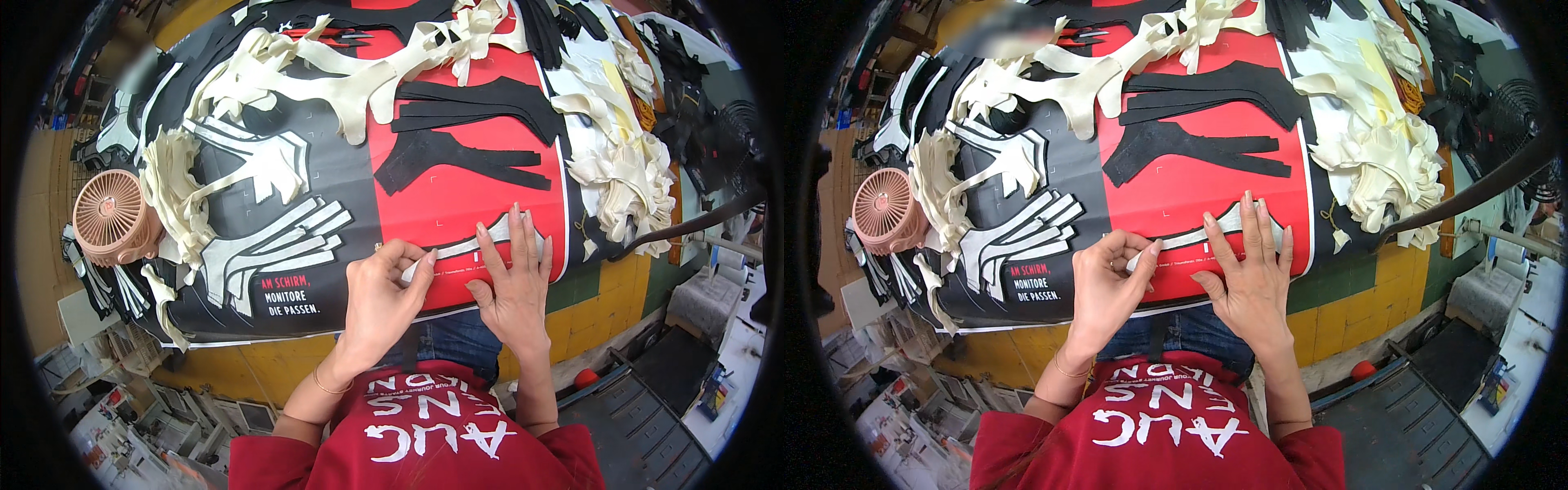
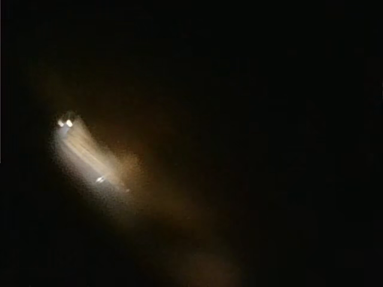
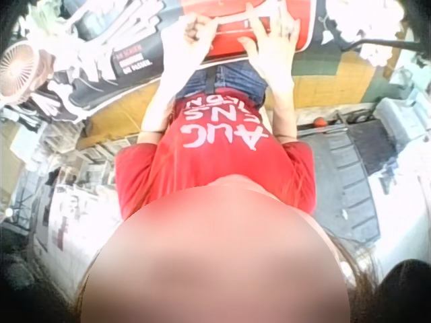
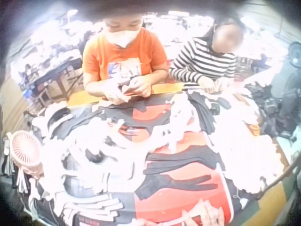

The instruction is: The person repeatedly picks up small white adhesive strips from a red and black surface, peels off the backing, and places the strips back down. The action is continuous and repetitive throughout the clip.

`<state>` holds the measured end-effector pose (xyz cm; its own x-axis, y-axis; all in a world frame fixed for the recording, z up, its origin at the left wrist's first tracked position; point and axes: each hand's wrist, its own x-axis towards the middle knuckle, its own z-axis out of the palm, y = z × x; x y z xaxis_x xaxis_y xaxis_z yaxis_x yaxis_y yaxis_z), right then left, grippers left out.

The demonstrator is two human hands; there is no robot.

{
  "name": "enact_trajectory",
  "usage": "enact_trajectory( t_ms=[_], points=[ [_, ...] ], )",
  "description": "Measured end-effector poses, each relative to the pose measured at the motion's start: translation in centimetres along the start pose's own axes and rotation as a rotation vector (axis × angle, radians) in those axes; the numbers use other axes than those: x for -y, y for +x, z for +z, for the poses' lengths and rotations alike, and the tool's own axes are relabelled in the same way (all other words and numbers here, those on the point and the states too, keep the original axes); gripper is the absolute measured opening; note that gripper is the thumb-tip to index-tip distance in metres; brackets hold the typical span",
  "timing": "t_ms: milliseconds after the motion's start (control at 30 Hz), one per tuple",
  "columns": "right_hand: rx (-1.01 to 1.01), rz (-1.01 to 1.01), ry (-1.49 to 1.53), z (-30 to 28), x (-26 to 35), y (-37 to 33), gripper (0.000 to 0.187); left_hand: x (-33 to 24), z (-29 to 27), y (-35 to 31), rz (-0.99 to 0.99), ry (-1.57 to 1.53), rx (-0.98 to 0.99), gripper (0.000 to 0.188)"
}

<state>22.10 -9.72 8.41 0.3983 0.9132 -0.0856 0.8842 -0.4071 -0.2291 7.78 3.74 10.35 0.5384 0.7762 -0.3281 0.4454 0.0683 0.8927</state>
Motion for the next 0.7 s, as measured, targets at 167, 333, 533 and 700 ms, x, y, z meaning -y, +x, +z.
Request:
enact_trajectory(
  t_ms=[167,333,533,700],
  points=[
    [0.0,-0.012,-0.021,0.08,0.0,0.02,0.061,0.24,0.46,-0.01,-0.04,-0.046,-0.041,0.014],
    [0.003,-0.018,-0.027,0.02,0.0,0.0,0.058,0.28,0.28,0.01,0.027,0.006,-0.023,0.014],
    [0.0,-0.021,-0.039,0.16,-0.03,-0.02,0.057,0.24,0.28,-0.02,0.013,-0.005,-0.018,0.014],
    [0.018,-0.028,-0.006,0.19,-0.16,-0.15,0.064,0.31,0.28,-0.02,0.023,-0.003,-0.015,0.014]
  ],
)
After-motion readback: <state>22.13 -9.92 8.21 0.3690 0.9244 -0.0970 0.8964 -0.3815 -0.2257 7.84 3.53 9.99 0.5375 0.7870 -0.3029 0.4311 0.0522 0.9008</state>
